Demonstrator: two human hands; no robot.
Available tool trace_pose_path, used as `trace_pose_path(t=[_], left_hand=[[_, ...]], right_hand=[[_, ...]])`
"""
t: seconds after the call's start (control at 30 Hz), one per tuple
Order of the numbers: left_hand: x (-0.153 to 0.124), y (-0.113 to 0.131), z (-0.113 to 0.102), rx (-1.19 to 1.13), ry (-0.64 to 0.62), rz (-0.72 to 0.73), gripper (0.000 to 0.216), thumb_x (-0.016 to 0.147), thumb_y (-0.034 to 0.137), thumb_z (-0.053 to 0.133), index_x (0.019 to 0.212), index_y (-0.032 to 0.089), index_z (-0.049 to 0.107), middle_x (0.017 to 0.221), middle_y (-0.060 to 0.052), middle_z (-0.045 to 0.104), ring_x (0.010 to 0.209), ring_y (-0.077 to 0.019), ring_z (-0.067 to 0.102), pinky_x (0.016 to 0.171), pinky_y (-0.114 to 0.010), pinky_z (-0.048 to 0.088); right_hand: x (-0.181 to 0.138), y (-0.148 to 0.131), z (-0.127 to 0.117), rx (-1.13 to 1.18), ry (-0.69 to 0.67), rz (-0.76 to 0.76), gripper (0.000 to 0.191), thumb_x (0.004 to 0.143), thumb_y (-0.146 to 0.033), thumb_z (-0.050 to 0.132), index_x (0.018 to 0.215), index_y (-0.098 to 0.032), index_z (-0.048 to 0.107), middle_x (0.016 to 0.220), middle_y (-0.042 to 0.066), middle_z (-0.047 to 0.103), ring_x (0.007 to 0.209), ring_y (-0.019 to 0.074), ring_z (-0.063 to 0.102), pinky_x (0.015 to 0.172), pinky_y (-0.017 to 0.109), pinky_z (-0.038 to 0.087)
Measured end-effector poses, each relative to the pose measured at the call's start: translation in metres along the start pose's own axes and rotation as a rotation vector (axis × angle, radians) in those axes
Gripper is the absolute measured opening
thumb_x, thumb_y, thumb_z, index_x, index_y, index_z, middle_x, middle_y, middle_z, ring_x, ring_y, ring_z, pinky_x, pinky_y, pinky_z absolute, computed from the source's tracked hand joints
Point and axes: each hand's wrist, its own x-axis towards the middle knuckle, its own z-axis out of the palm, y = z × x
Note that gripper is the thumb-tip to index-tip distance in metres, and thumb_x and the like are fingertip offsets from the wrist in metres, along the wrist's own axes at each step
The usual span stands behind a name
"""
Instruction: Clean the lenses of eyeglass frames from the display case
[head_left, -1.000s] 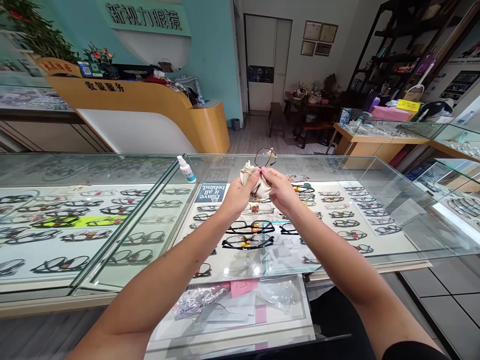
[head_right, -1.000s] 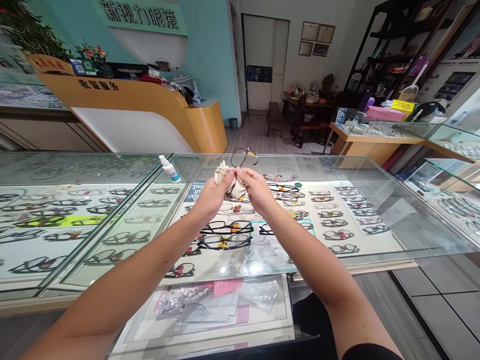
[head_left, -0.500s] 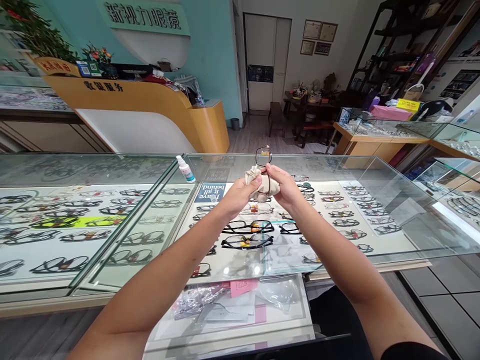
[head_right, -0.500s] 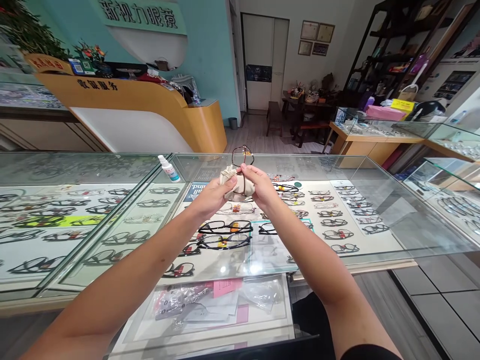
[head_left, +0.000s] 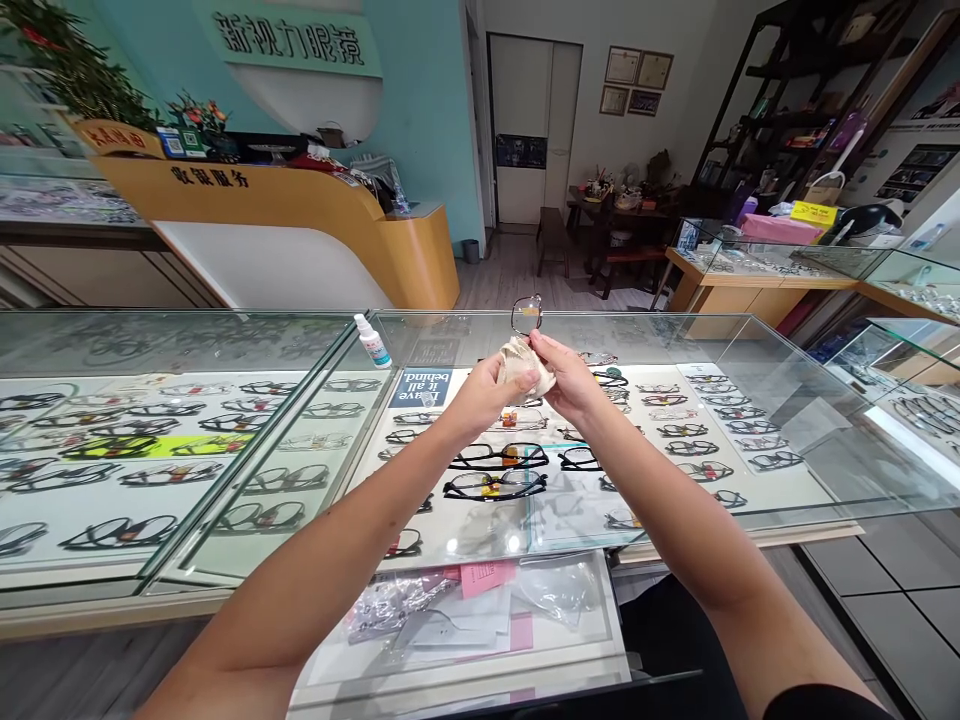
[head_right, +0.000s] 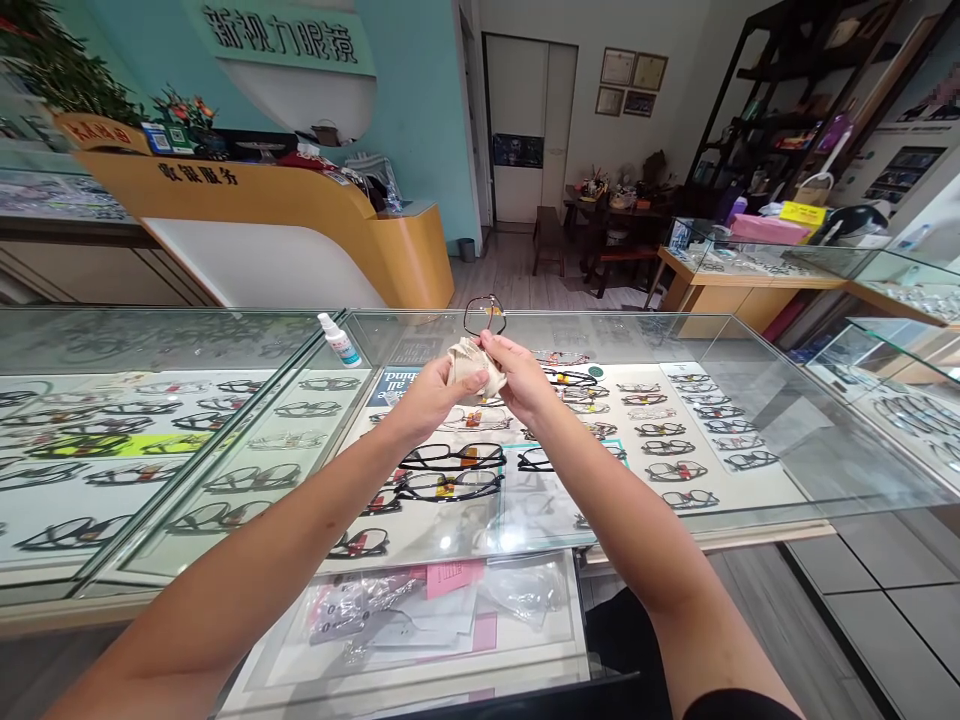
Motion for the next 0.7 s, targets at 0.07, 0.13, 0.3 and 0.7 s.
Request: trace_pose_path(t=[0.07,0.13,0.3,0.7], left_hand=[[-0.001,0.001,0.004,-0.024,0.035,0.011,0.073,0.062,0.068,0.105,0.107,0.017,0.078,0.099,-0.007,0.080,0.094,-0.0235,0.071,0.086,-0.033,0.055],[-0.002,0.002,0.008,-0.056,0.070,0.019,0.072,0.062,0.070,0.105,0.101,0.017,0.076,0.094,-0.005,0.077,0.091,-0.0220,0.069,0.085,-0.032,0.055],[-0.003,0.002,0.012,-0.070,0.144,0.054,0.073,0.065,0.084,0.097,0.083,0.019,0.069,0.071,0.002,0.060,0.067,-0.0139,0.052,0.066,-0.029,0.045],[0.002,-0.009,0.004,-0.175,0.013,-0.003,0.083,0.072,0.082,0.096,0.123,0.019,0.079,0.105,-0.008,0.080,0.103,-0.0260,0.074,0.088,-0.034,0.055]], right_hand=[[-0.001,0.001,0.000,-0.027,-0.019,0.012,0.052,0.070,-0.062,0.105,0.092,-0.022,0.079,0.077,-0.004,0.072,0.064,0.0127,0.057,0.057,0.028,0.041],[-0.003,0.001,0.002,-0.045,-0.042,0.001,0.058,0.064,-0.066,0.106,0.091,-0.023,0.078,0.076,-0.005,0.069,0.063,0.0125,0.055,0.056,0.028,0.039],[-0.011,-0.002,0.009,-0.079,-0.071,-0.083,0.058,0.062,-0.069,0.107,0.082,-0.023,0.076,0.079,-0.005,0.067,0.072,0.0120,0.055,0.065,0.026,0.045],[-0.009,-0.007,0.005,-0.100,-0.044,-0.121,0.058,0.062,-0.070,0.104,0.081,-0.023,0.076,0.083,-0.001,0.071,0.073,0.0142,0.059,0.068,0.029,0.048]])
